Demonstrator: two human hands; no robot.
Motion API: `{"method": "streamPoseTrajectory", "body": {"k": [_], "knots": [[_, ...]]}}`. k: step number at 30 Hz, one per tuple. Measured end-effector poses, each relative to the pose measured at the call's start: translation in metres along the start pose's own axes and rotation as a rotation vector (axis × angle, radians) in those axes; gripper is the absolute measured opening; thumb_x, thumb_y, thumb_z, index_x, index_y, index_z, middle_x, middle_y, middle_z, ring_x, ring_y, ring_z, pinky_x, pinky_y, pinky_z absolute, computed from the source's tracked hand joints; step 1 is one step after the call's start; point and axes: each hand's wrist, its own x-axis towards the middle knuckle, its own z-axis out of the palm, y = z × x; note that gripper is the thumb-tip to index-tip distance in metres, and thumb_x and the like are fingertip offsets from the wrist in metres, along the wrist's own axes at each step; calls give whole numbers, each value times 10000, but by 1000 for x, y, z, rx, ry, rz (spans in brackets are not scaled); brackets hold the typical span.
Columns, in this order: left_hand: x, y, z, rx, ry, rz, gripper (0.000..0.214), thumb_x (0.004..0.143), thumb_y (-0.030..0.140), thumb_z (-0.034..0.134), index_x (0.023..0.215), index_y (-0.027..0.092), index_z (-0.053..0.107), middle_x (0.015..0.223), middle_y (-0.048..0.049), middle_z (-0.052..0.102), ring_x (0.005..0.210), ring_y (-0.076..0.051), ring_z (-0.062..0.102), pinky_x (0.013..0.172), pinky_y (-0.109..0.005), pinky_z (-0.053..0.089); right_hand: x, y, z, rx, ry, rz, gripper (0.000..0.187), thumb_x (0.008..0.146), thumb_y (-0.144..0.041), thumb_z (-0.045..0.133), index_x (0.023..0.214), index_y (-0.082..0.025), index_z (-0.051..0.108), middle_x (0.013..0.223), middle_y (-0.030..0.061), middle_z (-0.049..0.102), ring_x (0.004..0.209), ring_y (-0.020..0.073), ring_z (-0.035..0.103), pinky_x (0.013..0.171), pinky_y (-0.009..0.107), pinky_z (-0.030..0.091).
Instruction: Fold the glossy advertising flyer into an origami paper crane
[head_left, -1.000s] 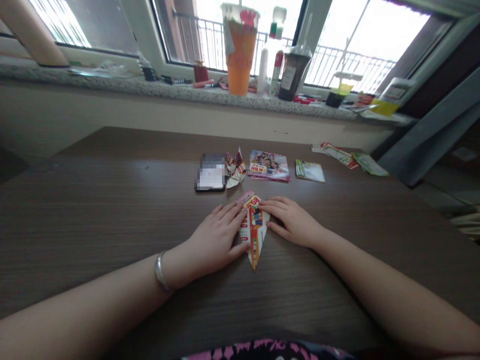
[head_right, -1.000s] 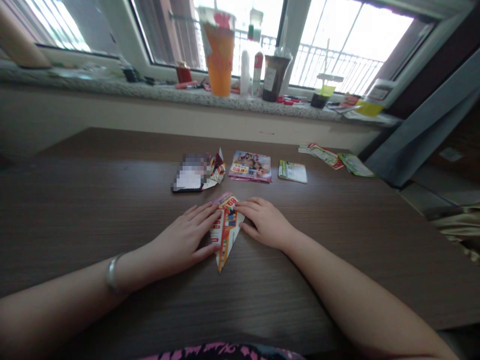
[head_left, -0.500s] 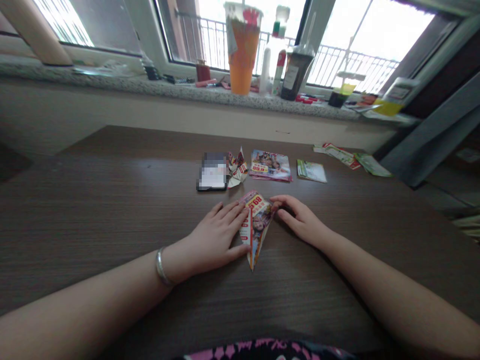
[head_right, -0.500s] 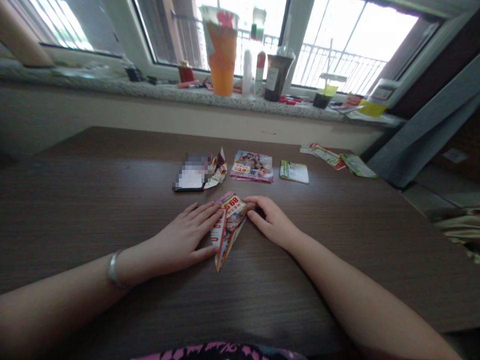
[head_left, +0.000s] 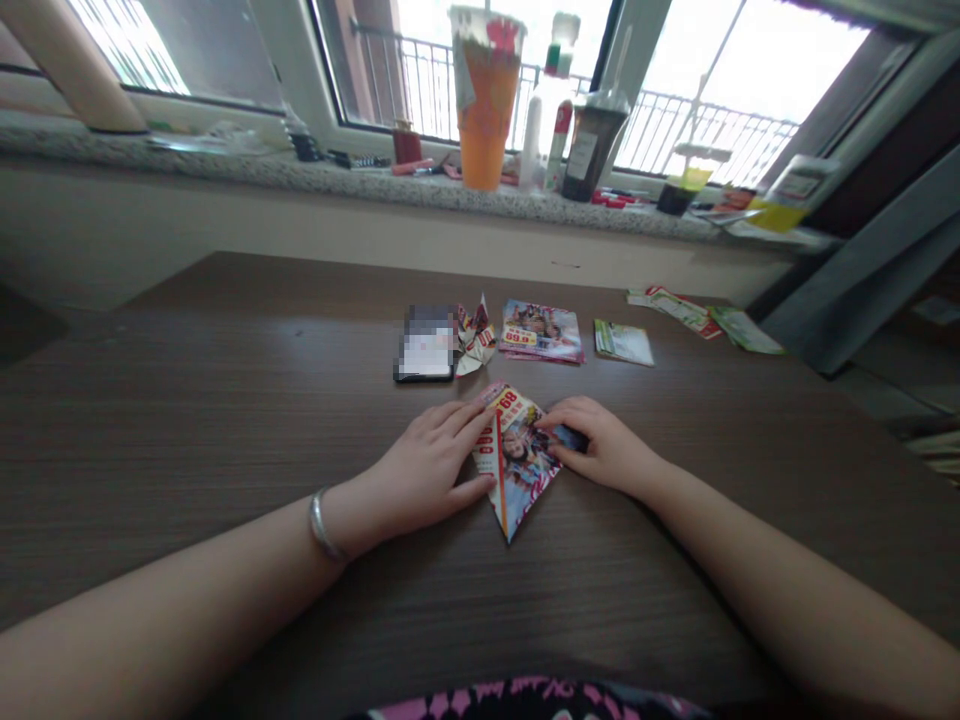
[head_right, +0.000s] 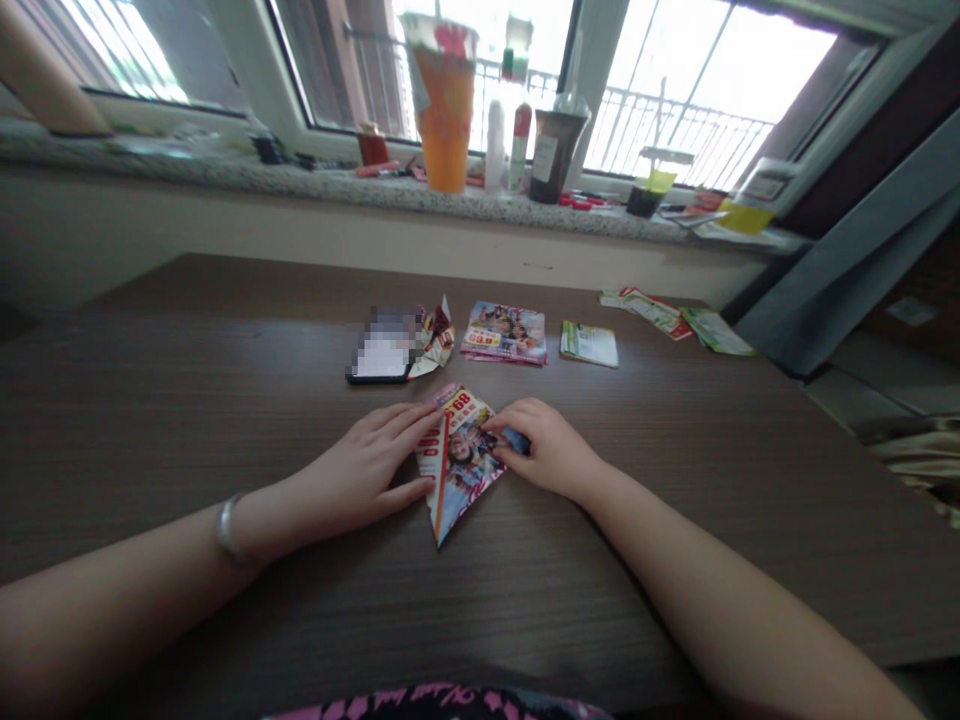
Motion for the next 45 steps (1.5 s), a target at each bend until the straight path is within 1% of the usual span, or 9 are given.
{"method": "streamPoseTrajectory", "body": {"k": [4,8,11,14,17,29,34,38,45], "knots": [[0,-3,0,-102,58,20,725,875,504,526,1474,201,254,1519,-115,337,1361,-290,350,1120,-440,295,0,-3,-1,-50,-64,-57,404,827,-178,576,1229,-211,579,1252,76,626,1241,230,490,1053,453,396],[2,-6,-2,-253,112,5,725,887,396,548,1492,237,181,1472,-111,396,1332,-274,387,1102,-451,329,-2,-4,-2,-117,-125,-99,388,853,-190,551,1238,-224,590,1302,49,607,1301,238,430,1067,471,393],[3,-9,-5,-362,223,-23,614,906,350,525,1450,233,265,1397,-104,469,1270,-242,454,1070,-412,373,-2,-5,-3,-190,-122,-122,366,864,-205,550,1224,-238,611,1299,27,615,1277,240,462,1057,471,409],[3,-13,-7,-419,310,-52,502,908,321,517,1374,210,368,1157,-73,607,1068,-206,577,977,-382,440,-3,-7,-6,-271,-104,-114,339,884,-252,545,1211,-229,631,1293,29,621,1250,250,491,1044,470,423],[3,-18,-11,-384,339,-19,403,911,297,514,1298,206,450,963,-28,646,921,-179,604,909,-360,456,-3,-9,-9,-334,-109,-101,348,901,-298,531,1225,-220,629,1310,33,610,1249,262,493,1037,470,426],[3,-20,-14,57,120,196,307,939,246,448,1173,288,641,1194,-19,653,1065,-225,559,939,-399,392,-9,-7,-20,-284,-184,-114,420,873,-357,582,1283,-269,587,1335,32,588,1242,237,496,1043,440,403],[1,-13,-17,124,77,179,361,887,170,477,1206,249,624,1206,-41,641,1080,-228,560,964,-395,408,-13,-7,-28,-344,-234,-156,577,829,-547,604,1302,-218,576,1297,88,607,1167,269,534,991,450,424],[-2,-6,-26,171,28,138,377,843,163,500,1190,224,636,1126,-68,650,1005,-231,589,920,-390,449,-14,-11,-31,-471,-231,-166,358,934,-389,491,1212,-226,647,1142,95,674,1011,240,586,864,403,463],[-8,12,-41,238,-57,19,280,866,215,497,1074,197,684,993,-89,650,906,-237,614,851,-389,487,-19,-29,-36,-583,-298,-47,308,936,-314,469,1135,-210,681,1009,94,673,916,212,602,799,333,471]]}}
